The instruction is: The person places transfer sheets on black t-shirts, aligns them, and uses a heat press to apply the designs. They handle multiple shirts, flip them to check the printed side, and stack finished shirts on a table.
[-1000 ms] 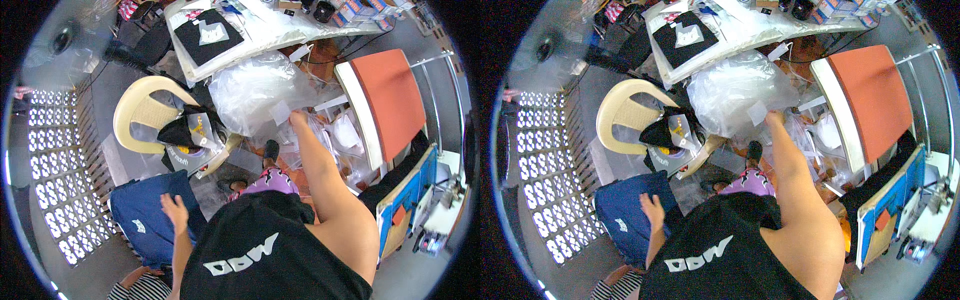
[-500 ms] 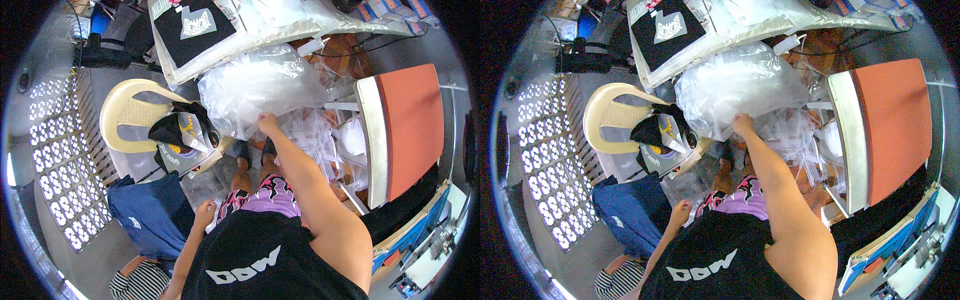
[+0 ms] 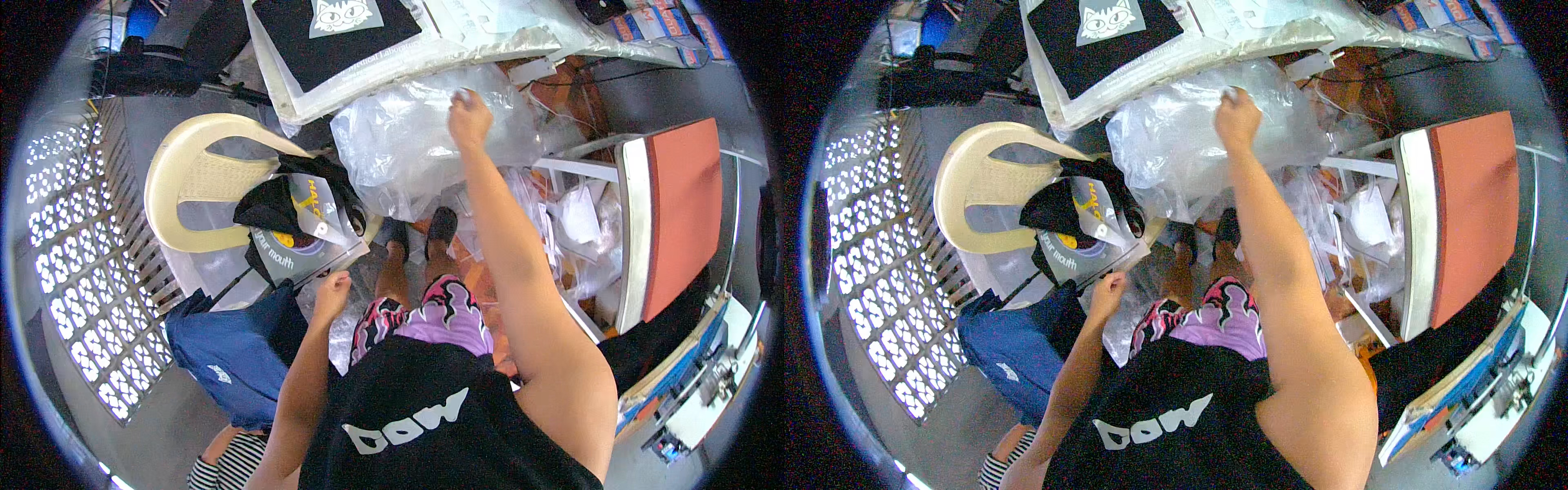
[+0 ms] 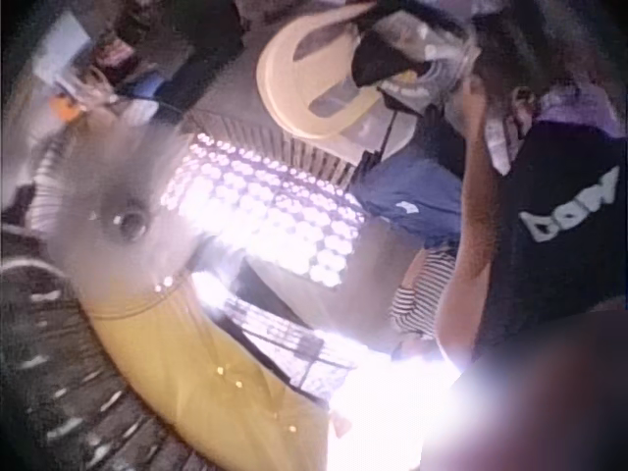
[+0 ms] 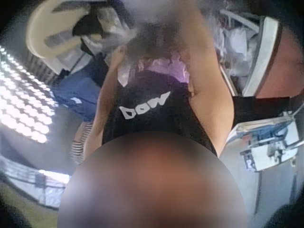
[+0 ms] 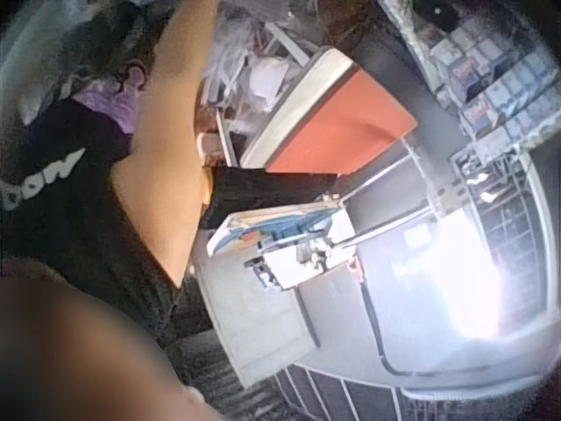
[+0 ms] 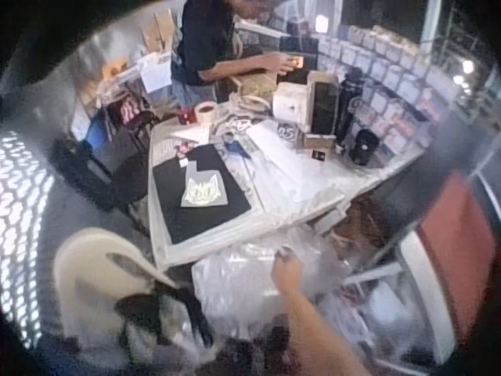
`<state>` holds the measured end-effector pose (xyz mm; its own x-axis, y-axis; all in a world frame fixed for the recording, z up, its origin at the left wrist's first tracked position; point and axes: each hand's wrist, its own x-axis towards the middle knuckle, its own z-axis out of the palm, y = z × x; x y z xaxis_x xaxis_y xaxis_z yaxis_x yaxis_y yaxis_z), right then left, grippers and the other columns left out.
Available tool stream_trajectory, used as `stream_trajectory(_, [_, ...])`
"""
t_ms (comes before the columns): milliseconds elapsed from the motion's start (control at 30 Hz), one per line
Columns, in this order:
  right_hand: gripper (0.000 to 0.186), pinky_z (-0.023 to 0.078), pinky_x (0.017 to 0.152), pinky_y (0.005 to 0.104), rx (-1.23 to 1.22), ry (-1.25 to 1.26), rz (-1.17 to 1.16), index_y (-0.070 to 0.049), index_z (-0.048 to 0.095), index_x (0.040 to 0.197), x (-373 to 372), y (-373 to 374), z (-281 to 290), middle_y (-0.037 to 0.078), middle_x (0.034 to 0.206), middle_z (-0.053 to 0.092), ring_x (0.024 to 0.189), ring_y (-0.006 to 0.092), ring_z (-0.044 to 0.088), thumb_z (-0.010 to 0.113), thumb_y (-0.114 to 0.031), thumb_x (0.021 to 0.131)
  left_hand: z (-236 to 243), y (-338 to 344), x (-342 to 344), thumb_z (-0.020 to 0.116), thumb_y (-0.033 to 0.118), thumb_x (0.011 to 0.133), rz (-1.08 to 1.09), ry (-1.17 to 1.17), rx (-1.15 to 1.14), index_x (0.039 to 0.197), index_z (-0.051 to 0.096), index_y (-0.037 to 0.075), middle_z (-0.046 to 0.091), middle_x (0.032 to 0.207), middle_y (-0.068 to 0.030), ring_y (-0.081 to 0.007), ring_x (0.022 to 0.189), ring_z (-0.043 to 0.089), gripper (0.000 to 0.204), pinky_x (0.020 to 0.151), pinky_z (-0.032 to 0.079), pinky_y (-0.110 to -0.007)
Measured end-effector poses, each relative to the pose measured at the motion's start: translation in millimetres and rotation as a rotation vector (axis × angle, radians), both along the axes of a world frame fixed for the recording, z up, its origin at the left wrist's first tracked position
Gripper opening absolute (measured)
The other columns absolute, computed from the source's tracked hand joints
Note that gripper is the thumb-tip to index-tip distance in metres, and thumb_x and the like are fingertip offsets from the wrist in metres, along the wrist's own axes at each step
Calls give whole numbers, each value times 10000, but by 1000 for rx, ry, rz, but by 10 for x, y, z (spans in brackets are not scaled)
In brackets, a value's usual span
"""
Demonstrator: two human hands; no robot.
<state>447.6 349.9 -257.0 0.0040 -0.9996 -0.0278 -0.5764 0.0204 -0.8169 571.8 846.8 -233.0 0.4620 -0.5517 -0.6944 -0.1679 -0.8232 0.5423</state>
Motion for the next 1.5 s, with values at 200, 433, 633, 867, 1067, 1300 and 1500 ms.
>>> stream_trajectory(200, [163,463,553,318,1166,-49,361,-30,678,990,-1290,1158,-450,52,805,677,624,148,592,704,-191,998,29,32,215,698,289,1010,-17,142,156,1234,710,-14,767,1150,-196,-280,1070,748,376,937,569,-375])
stream_trajectory(433, [338,515,772,424,1006,-541,82,-36,590,1273,-451,1421,-1419,117,1045,670,844,252,651,713,-129,973,392,-736,345,710,260,992,-260,56,33,1217,723,2,755,1167,-221,-331,1073,747,342,943,574,-399])
stream_trajectory(633, [532,560,872,517,1138,-663,-252,-89,543,1460,-97,1272,-1047,125,1132,699,939,314,691,700,-173,959,1315,-2638,750,683,164,976,-537,-335,-588,1094,722,-26,733,1094,-211,-386,1044,703,227,938,549,-454])
stream_trajectory(867, [260,556,803,406,490,100,170,-28,755,994,-618,1678,-780,171,976,778,888,260,743,656,-264,953,1305,-4604,1471,654,299,986,-777,-1220,-632,1504,510,68,519,1508,-248,-491,1364,515,586,1156,378,-653])
stream_trajectory(1067, [171,506,636,334,701,5,95,-7,731,971,-1676,3051,-221,32,780,696,696,137,631,648,-156,978,1209,-4721,1437,570,210,1024,-1062,-1295,-354,1600,393,88,466,1545,-318,-602,1392,461,614,1088,451,-690])
stream_trajectory(1300, [258,595,812,373,681,-102,172,-29,746,1133,-1576,3312,745,140,993,774,878,246,751,718,-228,972,2308,-4786,1621,532,6,952,-760,-990,-596,1544,413,93,647,1305,-247,-434,1002,731,610,883,609,-517])
stream_trajectory(1500, [342,597,869,428,1102,-1304,-282,-16,642,1164,-1022,2220,1844,144,1143,708,993,309,713,531,-334,1106,3348,-3234,297,600,107,919,-1091,-879,-1094,1503,515,85,671,1233,-191,-344,928,720,590,851,620,-456])
